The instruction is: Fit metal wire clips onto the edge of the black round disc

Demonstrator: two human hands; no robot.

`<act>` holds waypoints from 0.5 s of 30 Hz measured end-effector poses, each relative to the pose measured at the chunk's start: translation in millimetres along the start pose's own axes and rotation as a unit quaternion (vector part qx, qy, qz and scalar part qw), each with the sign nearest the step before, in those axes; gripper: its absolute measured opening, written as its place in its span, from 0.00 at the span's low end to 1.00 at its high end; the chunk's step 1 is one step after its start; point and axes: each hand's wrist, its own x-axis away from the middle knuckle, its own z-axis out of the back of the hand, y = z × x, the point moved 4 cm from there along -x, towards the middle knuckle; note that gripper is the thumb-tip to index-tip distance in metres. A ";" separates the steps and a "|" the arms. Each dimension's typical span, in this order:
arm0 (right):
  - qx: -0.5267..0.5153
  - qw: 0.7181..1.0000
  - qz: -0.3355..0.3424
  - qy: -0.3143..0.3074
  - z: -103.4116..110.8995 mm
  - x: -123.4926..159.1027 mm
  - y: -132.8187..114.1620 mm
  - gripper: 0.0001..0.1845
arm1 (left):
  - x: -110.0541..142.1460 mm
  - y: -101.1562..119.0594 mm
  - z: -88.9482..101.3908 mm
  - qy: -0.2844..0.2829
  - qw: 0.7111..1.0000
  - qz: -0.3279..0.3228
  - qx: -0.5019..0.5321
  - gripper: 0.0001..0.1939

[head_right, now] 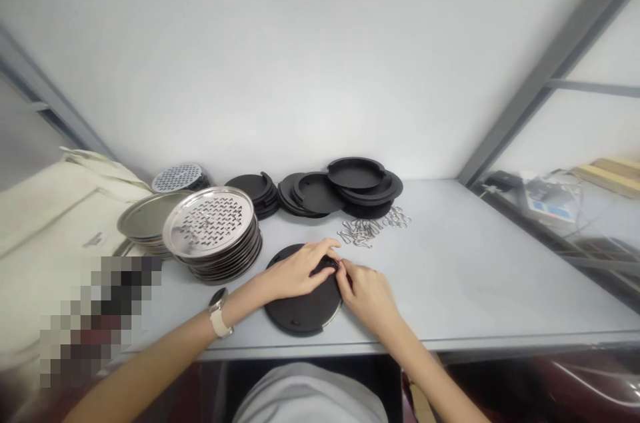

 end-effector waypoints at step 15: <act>-0.090 0.995 0.039 -0.025 5.1 -0.7 5.0 0.20 | -0.5 1.7 2.9 0.025 0.999 -0.006 0.024 0.25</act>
